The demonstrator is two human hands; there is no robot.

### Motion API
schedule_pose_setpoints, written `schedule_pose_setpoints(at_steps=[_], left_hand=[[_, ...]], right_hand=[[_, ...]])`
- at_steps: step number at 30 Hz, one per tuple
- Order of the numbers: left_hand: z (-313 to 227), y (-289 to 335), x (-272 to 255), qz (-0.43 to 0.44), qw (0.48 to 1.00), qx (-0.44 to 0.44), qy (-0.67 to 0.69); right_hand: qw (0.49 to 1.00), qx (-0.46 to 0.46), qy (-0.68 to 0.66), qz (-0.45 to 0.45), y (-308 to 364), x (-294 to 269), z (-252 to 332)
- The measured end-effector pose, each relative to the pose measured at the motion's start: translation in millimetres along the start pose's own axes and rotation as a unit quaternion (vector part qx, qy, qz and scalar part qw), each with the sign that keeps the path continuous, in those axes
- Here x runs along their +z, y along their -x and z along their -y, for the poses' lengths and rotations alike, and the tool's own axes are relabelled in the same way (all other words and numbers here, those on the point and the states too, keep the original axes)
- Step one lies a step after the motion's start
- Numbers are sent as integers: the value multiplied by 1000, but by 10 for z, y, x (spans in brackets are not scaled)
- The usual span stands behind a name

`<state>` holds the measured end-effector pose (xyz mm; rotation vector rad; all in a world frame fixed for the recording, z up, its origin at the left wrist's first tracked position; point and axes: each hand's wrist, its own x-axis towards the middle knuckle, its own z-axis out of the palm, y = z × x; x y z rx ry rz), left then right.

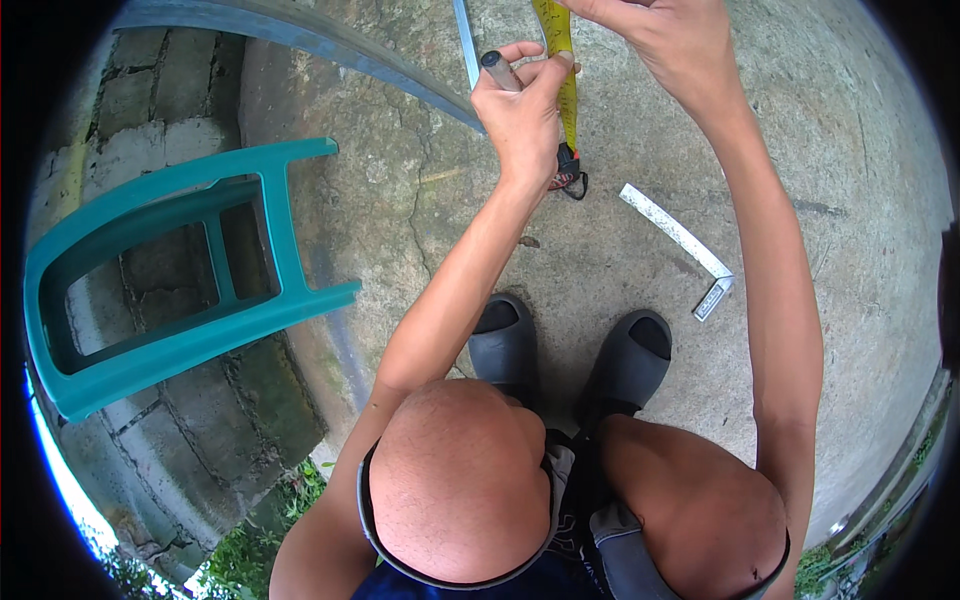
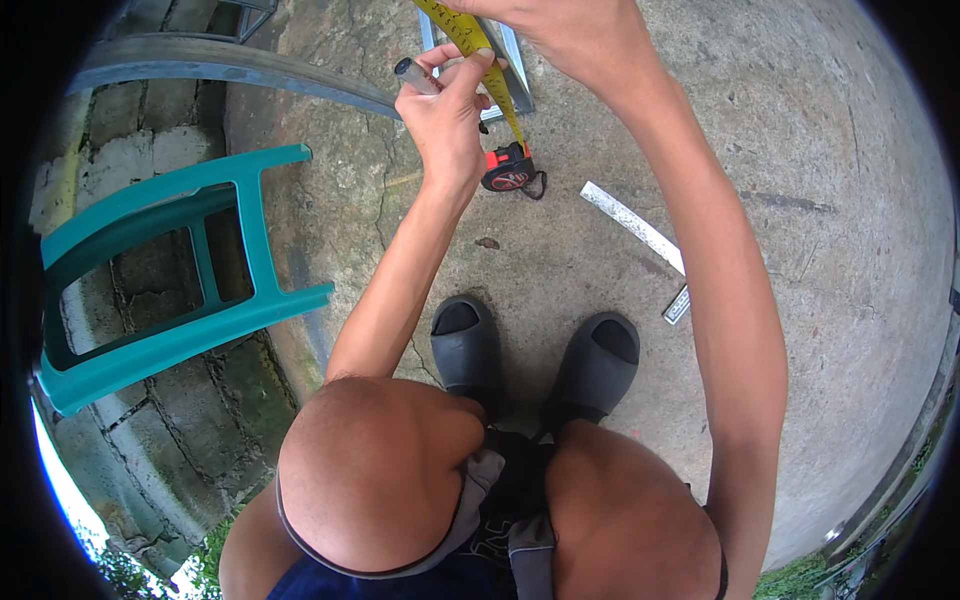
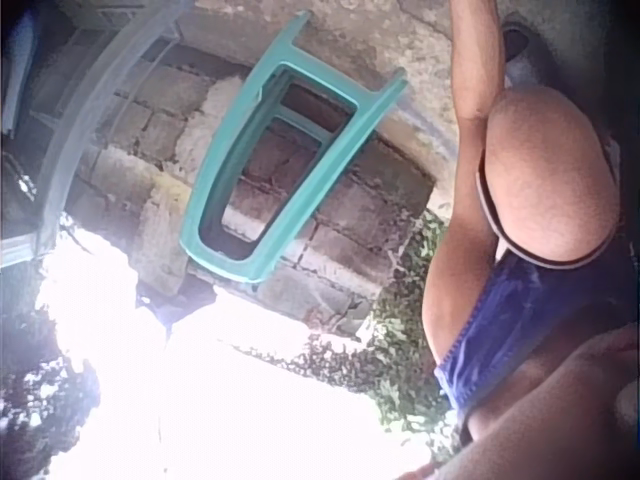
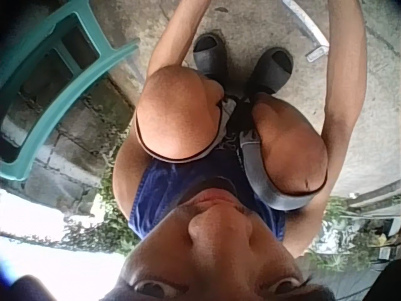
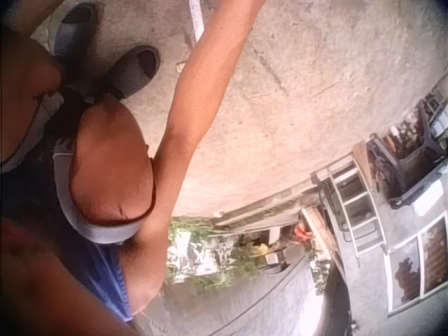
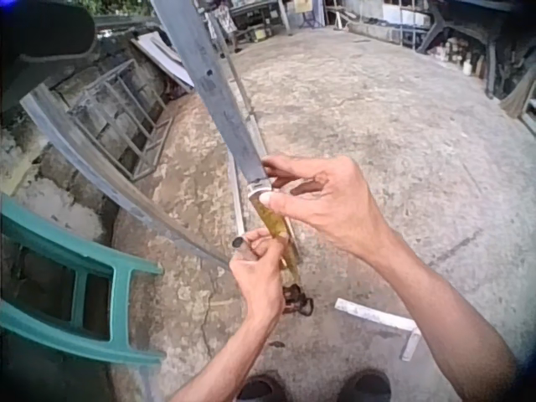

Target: Using a tape measure and a marker to mark specific lengths on a metal frame structure.

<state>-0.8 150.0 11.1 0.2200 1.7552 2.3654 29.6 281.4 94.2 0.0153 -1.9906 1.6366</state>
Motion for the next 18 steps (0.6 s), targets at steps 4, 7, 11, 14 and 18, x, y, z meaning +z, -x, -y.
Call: schedule_pose_setpoints(at_steps=[4, 7, 11, 14, 18], left_hand=[[-1, -2, 30, 5, 1000, 1, 2], [19, -6, 14, 0, 1000, 6, -1], [27, -29, -28, -2, 1000, 11, -8], [6, -27, -44, 8, 1000, 9, -14], [-18, -48, -61, 27, 999, 7, -22]], right_hand=[[999, -32, 19, -1, -25, -18, -65], [999, -42, 15, -1, -26, 2, -62], [998, 32, 58, -5, -12, 2, 123], [996, 18, 85, -11, -25, -9, 88], [998, -11, 64, -5, -32, -9, 13]])
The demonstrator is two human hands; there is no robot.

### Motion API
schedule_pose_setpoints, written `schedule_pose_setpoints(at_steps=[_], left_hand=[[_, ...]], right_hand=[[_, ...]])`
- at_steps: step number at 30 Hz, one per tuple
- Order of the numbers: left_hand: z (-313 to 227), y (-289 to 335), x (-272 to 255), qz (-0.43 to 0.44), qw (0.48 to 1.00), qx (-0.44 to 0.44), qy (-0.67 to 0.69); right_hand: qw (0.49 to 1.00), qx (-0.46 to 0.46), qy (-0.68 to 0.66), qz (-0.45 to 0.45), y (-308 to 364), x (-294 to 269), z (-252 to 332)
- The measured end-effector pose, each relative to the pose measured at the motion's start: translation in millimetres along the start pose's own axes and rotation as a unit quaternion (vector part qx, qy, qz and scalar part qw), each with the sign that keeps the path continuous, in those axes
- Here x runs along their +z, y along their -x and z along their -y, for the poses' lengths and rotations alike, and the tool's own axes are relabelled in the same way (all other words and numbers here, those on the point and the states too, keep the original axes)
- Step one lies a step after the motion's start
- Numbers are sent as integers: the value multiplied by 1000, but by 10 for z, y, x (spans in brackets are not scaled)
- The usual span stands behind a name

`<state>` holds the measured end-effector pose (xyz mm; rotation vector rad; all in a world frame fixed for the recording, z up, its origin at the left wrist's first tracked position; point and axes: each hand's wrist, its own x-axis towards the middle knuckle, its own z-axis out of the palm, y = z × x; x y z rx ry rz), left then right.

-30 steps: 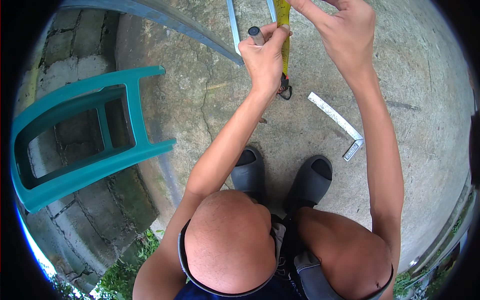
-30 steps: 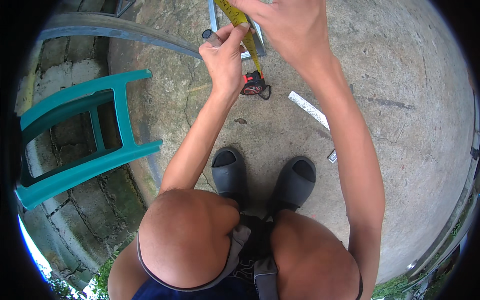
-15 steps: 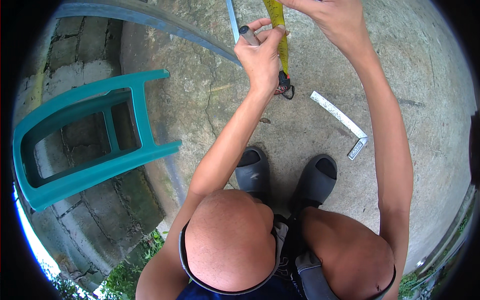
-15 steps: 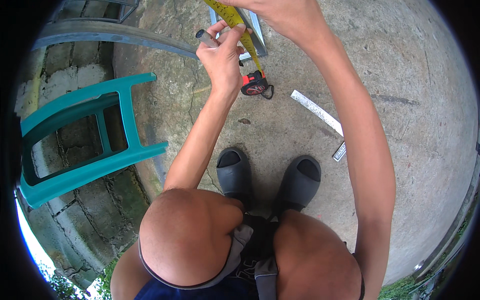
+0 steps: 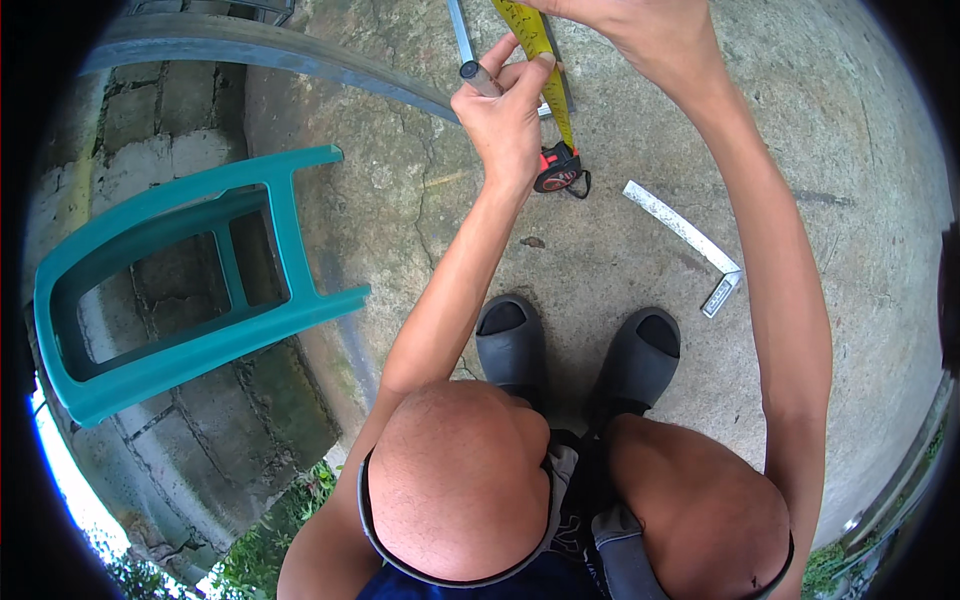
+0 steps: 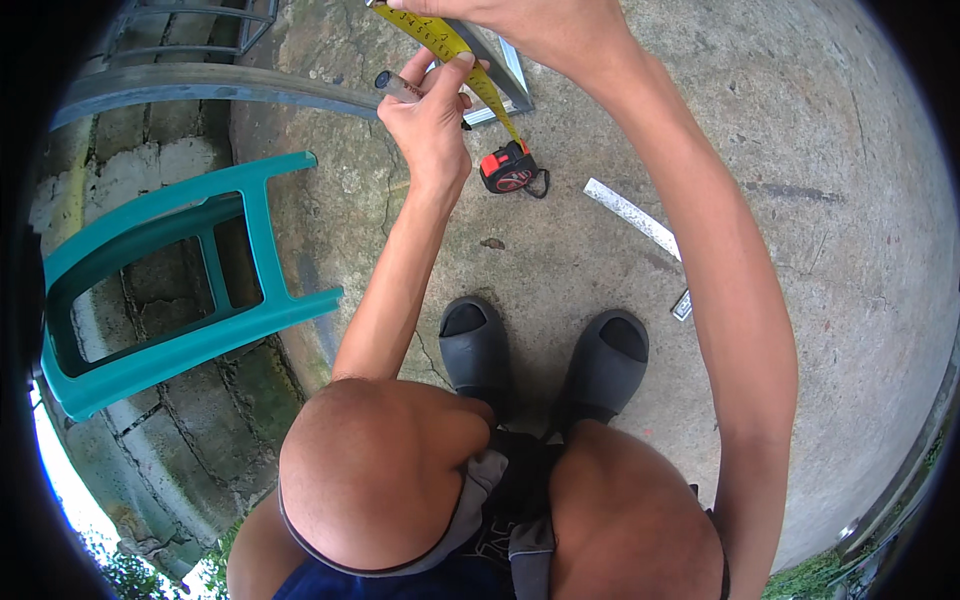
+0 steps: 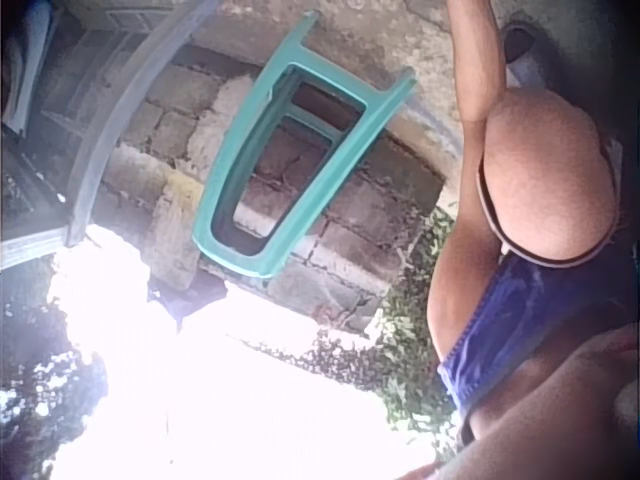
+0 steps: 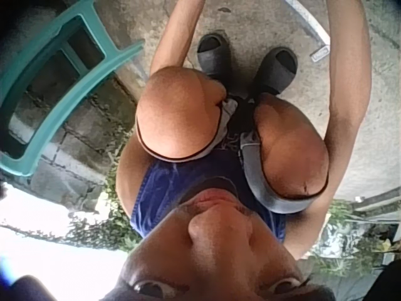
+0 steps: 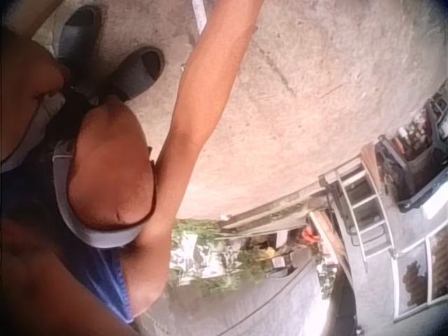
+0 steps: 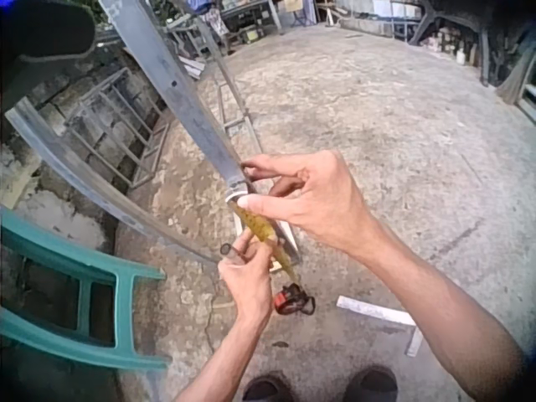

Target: Using a tape measure and a marker to mark specific lengths on a metal frame structure.

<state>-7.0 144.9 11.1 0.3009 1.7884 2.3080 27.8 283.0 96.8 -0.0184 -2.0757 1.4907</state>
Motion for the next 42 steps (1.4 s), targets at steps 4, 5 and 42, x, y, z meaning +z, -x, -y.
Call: schedule_pose_setpoints(at_steps=[4, 5, 42], left_hand=[[17, -59, -67, 18, 1000, 9, -19], [28, -80, -73, 30, 999, 17, -25], [125, -387, -264, 84, 980, 91, -153]], right_hand=[[1000, 22, -5, 2, 30, 22, 16], [1000, 23, -4, 3, 30, 9, 29], [987, 87, -9, -138, 908, 334, -302]])
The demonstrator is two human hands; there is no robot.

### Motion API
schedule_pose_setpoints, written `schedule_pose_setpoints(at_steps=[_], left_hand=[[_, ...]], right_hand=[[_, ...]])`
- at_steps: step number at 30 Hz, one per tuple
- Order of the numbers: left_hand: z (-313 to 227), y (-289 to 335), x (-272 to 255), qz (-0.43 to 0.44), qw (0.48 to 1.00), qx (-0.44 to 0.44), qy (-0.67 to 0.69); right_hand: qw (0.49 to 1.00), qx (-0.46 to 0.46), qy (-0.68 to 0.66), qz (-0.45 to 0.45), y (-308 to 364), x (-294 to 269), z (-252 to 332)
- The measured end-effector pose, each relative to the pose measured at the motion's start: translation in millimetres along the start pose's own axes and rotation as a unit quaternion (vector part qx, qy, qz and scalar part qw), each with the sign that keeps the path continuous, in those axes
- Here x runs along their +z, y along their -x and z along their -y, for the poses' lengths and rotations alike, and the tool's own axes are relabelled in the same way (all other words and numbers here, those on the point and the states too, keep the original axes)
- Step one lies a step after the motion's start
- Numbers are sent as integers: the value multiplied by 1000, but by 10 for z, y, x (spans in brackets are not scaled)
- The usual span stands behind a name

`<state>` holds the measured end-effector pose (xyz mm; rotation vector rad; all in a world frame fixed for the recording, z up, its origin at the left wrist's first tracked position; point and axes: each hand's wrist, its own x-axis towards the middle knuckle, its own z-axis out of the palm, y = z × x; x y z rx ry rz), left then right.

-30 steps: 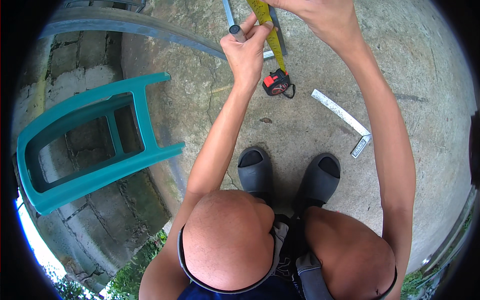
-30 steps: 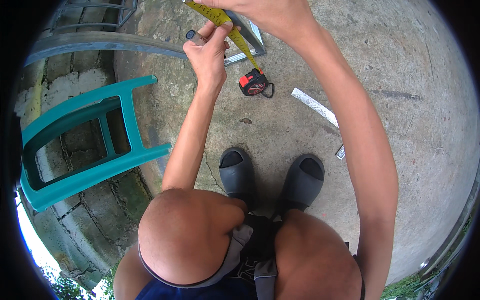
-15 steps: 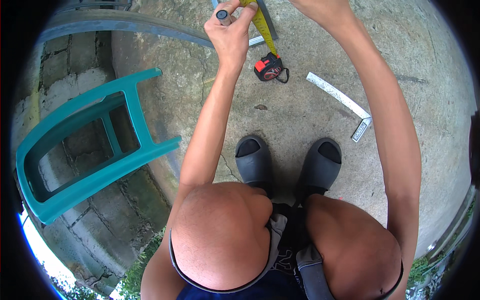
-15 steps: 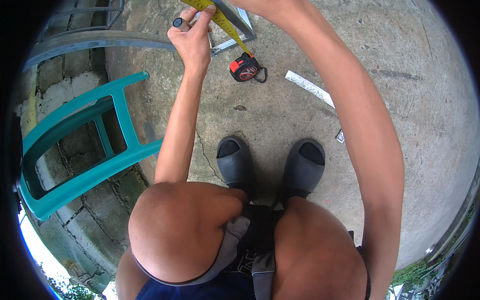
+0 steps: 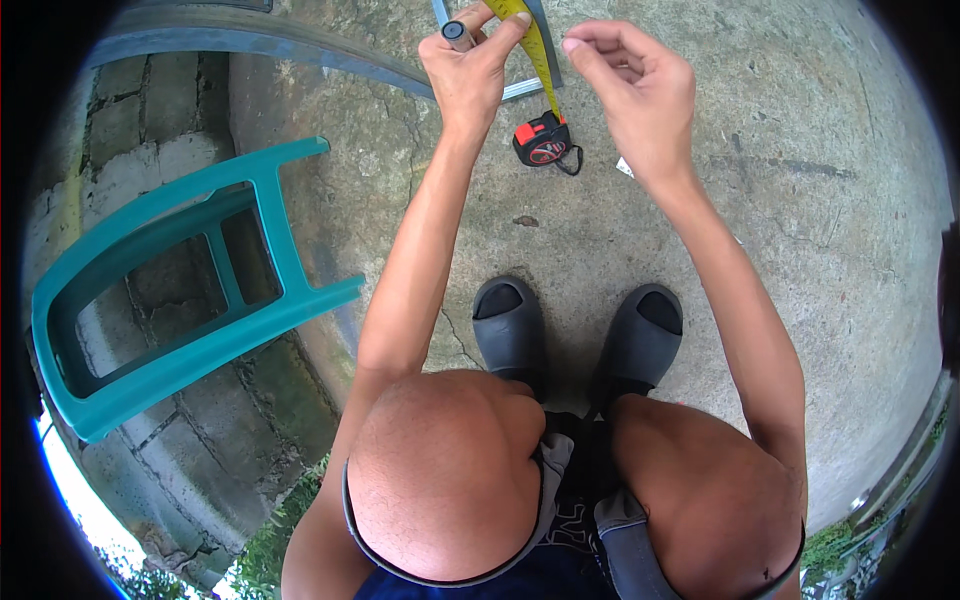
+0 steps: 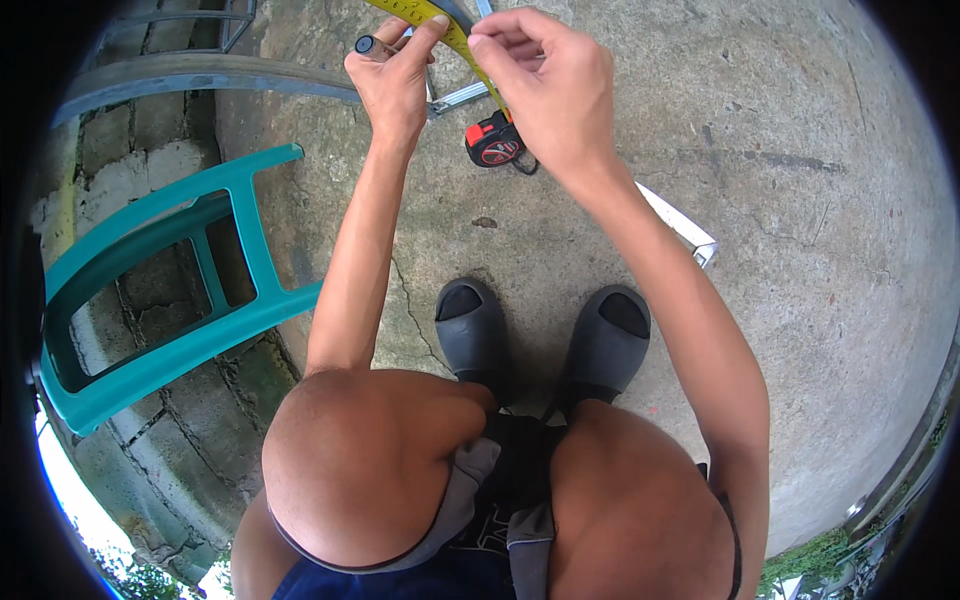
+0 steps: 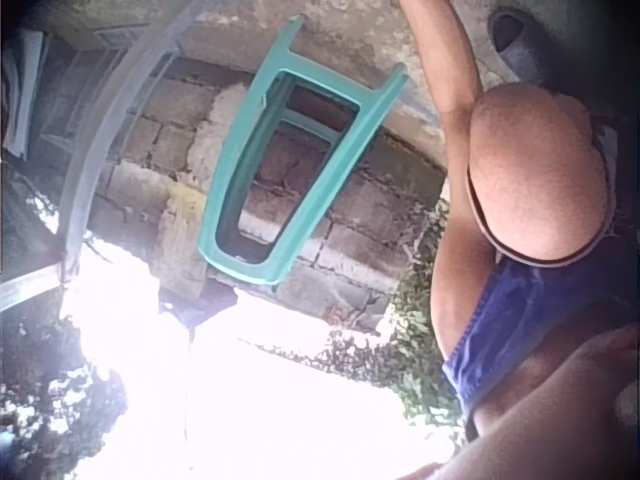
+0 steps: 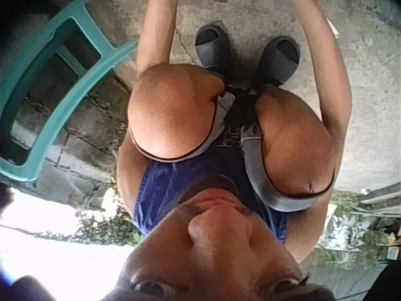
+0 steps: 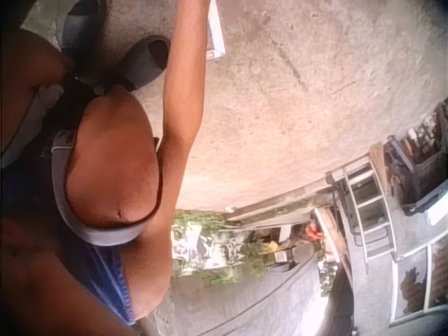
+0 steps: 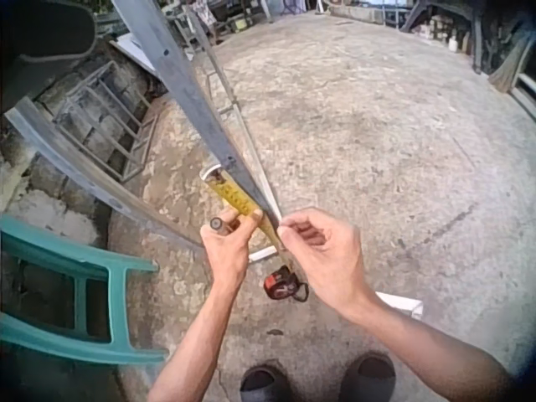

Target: Using a tape measure and a marker to mark specific lengths on a metal frame structure.

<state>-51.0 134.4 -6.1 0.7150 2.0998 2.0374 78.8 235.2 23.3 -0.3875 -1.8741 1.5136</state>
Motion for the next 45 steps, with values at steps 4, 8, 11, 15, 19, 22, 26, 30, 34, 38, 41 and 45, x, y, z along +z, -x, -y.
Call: schedule_pose_setpoints(at_steps=[4, 8, 11, 15, 19, 22, 26, 30, 34, 38, 41, 45], left_hand=[[-41, -13, 25, 16, 1000, 1, -21], [-109, -2, -15, 16, 999, -26, -41], [-214, -7, -55, 30, 996, -32, -76], [-209, -14, -17, 32, 997, -24, -65], [-192, 12, 24, 18, 997, 6, -69], [-180, 21, 9, 10, 993, 46, -105], [-256, 37, 45, 11, 983, 82, -162], [-312, 97, 79, 16, 993, 14, -116], [-364, 106, -37, 13, 985, -4, -174], [-419, 232, -109, 49, 982, -16, -180], [-468, 426, -204, 37, 989, -100, -105], [-501, 578, -258, 75, 984, -154, -42]], right_hand=[[971, 176, 43, 157, 361, 234, -176], [929, 271, -176, 182, 419, 665, -196], [894, 309, -302, 121, 432, 752, -121], [826, 401, -393, 52, 256, 729, -141], [762, 504, -402, 68, -10, 734, -259], [750, 527, -386, 100, -123, 801, -246], [722, 542, -429, -33, -186, 840, -66], [696, 524, -473, -131, -163, 894, 6], [663, 552, -484, -145, -143, 842, 78], [671, 548, -485, -123, 33, 804, 85], [674, 547, -486, -106, 232, 794, 122], [671, 549, -484, -118, 422, 760, 91]])
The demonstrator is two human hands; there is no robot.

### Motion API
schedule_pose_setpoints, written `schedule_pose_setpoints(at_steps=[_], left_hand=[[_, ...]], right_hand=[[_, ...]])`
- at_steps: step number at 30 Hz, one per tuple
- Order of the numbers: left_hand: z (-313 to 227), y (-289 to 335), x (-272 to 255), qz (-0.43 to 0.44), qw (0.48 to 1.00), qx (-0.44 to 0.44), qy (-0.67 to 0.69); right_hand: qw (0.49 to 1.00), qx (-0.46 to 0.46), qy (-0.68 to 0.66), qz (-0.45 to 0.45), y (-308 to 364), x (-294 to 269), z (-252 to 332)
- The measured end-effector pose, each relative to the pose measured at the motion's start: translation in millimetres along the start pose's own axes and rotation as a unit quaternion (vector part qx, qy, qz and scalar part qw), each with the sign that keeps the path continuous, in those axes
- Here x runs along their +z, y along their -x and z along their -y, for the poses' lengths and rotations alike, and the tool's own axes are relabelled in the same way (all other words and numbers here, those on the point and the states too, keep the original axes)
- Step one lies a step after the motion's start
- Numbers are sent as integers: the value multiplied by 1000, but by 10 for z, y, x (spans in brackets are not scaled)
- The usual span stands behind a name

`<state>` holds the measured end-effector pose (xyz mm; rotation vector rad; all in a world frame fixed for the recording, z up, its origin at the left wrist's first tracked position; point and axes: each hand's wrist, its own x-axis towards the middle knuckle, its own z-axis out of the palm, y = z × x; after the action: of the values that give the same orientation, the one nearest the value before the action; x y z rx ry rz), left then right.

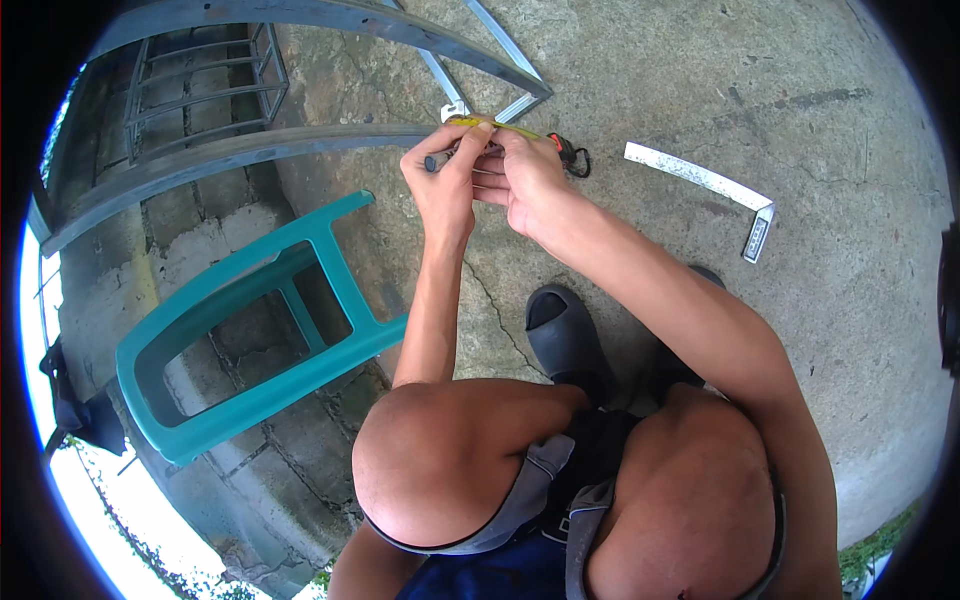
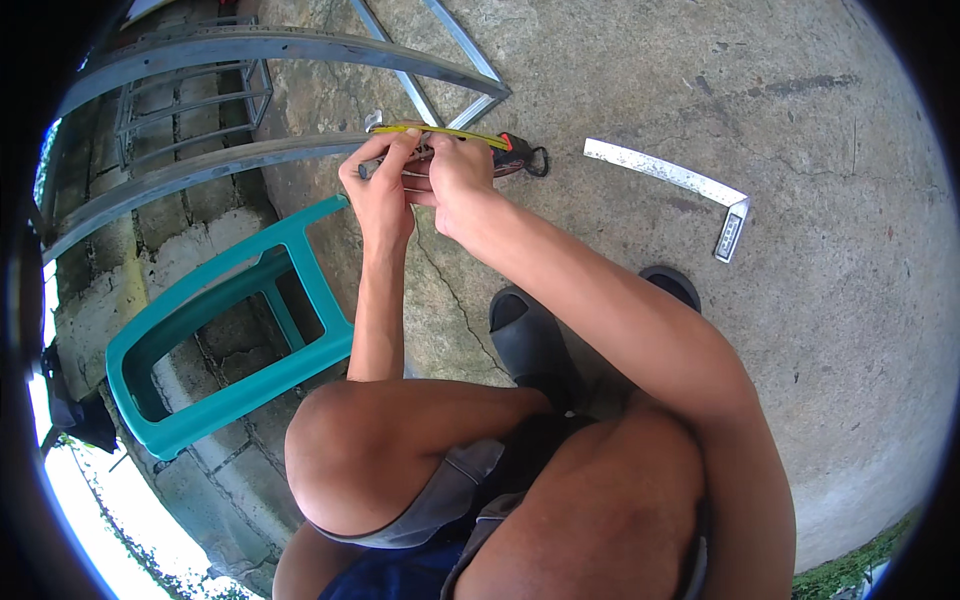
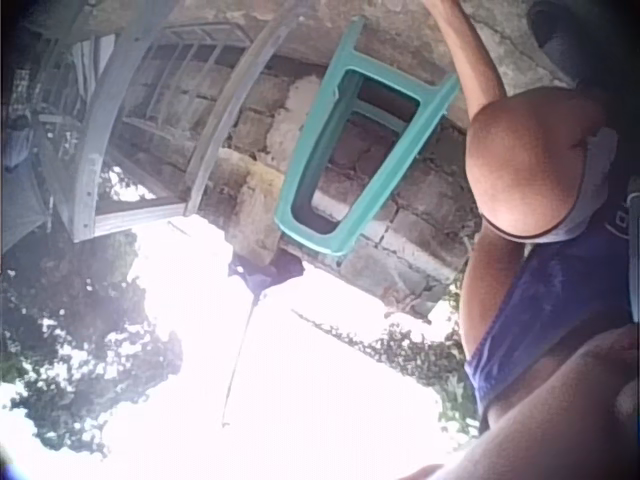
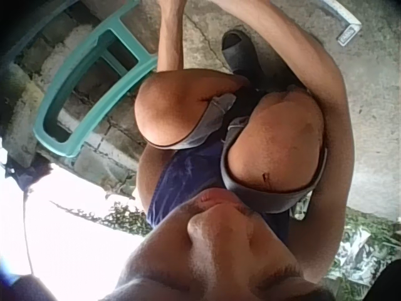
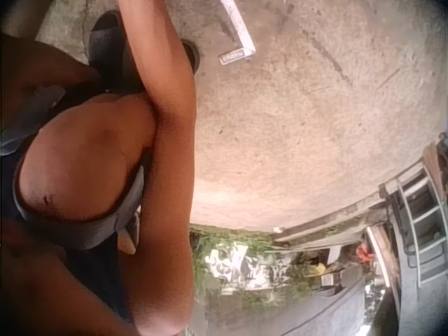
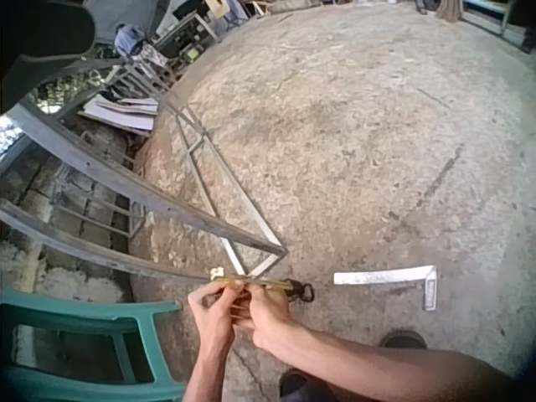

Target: Using a tape measure and a marker to mark specific lengths on a metal frame structure.

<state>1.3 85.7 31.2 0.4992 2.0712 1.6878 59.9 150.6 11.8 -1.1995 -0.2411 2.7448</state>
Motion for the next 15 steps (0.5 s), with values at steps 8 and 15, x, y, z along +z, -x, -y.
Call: schedule_pose_setpoints(at_steps=[8, 15], left_hand=[[-112, -11, -109, 110, 990, 75, -46], [26, 1, 1, 104, 988, 116, -4]], right_hand=[[991, 59, 121, 10, 115, -366, 138], [934, 101, 321, 121, 669, -1068, 218]])
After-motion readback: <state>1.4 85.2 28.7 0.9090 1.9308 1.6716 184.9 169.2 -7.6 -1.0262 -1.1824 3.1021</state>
